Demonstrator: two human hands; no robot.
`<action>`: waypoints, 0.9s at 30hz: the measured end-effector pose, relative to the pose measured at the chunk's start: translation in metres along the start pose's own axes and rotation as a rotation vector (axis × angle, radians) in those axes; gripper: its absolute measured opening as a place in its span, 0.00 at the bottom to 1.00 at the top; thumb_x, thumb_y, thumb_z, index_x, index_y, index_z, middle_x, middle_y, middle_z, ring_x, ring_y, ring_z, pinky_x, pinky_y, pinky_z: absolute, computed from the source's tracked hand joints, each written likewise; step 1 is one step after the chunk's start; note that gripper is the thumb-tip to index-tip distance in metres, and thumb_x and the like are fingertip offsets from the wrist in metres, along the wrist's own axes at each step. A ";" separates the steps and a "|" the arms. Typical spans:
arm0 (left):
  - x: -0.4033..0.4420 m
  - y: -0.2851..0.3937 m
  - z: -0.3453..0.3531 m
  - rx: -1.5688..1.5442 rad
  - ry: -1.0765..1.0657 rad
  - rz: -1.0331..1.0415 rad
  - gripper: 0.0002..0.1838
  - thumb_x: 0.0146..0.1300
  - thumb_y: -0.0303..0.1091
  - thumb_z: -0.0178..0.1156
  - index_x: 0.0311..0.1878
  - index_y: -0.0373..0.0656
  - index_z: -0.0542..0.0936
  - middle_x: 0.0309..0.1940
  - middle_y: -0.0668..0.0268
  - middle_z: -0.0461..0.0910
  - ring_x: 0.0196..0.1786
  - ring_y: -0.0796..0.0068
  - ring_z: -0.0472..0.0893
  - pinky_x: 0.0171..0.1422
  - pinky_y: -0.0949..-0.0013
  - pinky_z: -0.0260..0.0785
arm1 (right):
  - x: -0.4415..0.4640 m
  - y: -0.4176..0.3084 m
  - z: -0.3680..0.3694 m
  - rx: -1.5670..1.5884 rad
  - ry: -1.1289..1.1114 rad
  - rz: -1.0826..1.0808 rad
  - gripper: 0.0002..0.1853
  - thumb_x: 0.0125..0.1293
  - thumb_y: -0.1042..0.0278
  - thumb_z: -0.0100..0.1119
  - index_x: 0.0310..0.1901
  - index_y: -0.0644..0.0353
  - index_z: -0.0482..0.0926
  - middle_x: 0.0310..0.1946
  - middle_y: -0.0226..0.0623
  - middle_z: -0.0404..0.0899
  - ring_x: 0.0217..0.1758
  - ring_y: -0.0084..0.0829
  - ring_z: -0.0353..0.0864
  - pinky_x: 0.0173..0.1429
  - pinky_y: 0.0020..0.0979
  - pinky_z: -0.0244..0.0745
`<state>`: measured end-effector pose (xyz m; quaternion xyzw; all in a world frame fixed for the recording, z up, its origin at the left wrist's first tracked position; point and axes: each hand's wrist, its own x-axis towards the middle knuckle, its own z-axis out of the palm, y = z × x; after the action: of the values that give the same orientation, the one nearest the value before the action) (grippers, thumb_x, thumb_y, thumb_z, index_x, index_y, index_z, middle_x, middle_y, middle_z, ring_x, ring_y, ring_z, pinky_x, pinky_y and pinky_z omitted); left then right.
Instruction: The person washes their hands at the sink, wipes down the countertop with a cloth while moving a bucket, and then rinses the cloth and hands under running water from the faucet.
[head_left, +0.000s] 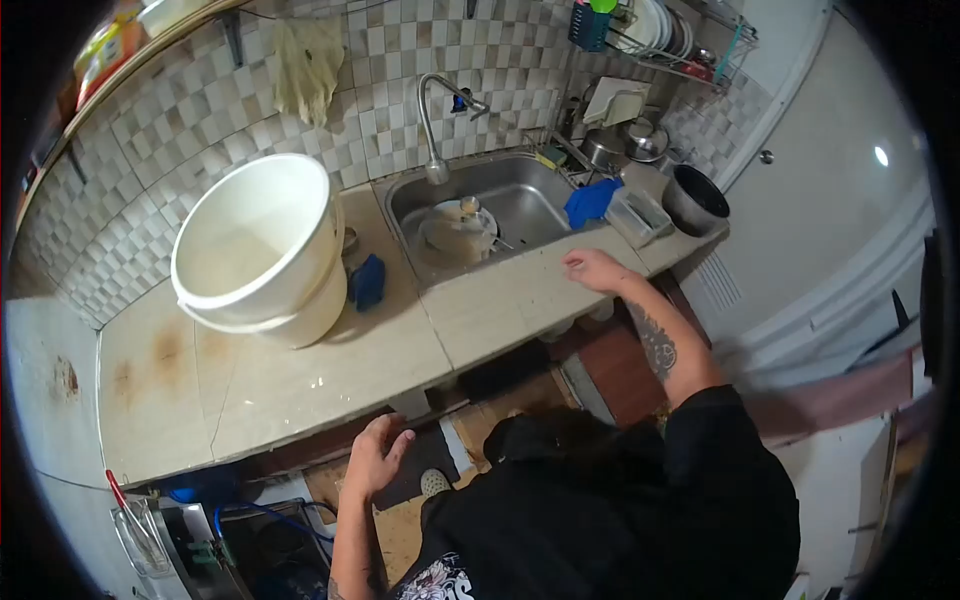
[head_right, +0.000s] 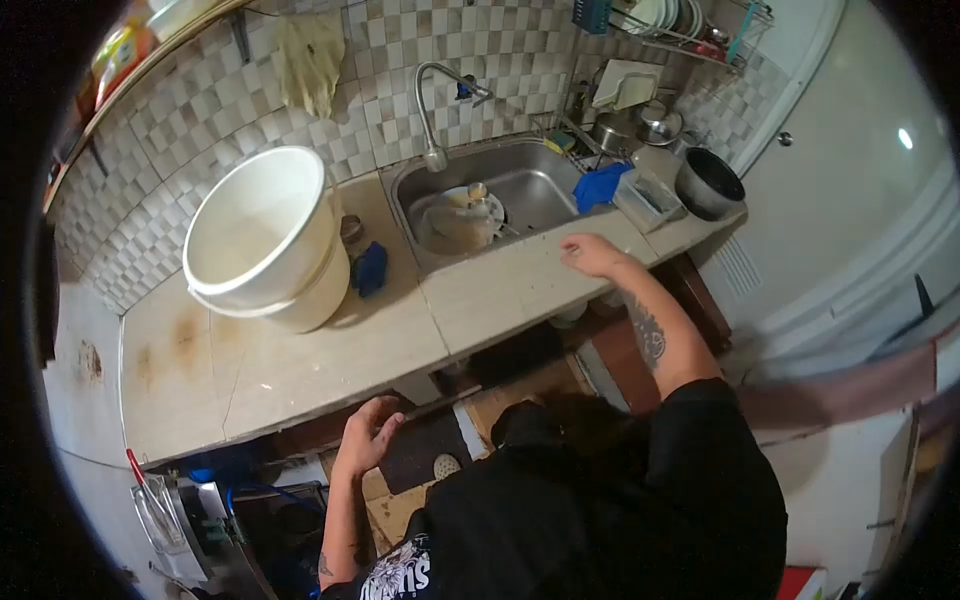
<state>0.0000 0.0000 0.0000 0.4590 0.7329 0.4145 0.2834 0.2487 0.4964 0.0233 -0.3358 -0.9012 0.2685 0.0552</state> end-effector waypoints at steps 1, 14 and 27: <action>0.001 0.010 -0.003 0.012 0.031 -0.019 0.18 0.67 0.37 0.64 0.53 0.35 0.79 0.44 0.53 0.84 0.46 0.58 0.85 0.51 0.62 0.76 | 0.006 -0.004 -0.014 -0.035 0.058 0.015 0.17 0.59 0.57 0.68 0.47 0.58 0.85 0.40 0.44 0.86 0.45 0.36 0.84 0.53 0.33 0.76; 0.153 0.082 0.217 -0.566 0.723 -0.559 0.09 0.71 0.31 0.58 0.47 0.35 0.80 0.35 0.67 0.82 0.38 0.82 0.79 0.44 0.75 0.72 | 0.404 0.247 -0.115 -0.203 0.034 -0.156 0.26 0.68 0.66 0.56 0.67 0.56 0.71 0.66 0.50 0.69 0.65 0.47 0.72 0.68 0.39 0.67; 0.268 0.123 0.252 -0.315 0.391 -0.382 0.10 0.70 0.33 0.59 0.47 0.36 0.81 0.32 0.63 0.82 0.34 0.79 0.79 0.41 0.71 0.73 | 0.436 0.254 -0.103 -0.246 0.174 -0.207 0.24 0.71 0.50 0.50 0.60 0.56 0.76 0.52 0.53 0.80 0.55 0.53 0.78 0.62 0.43 0.72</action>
<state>0.1419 0.3596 -0.0276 0.1750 0.7734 0.5425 0.2773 0.0888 0.9794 -0.0570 -0.2675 -0.9488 0.1189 0.1188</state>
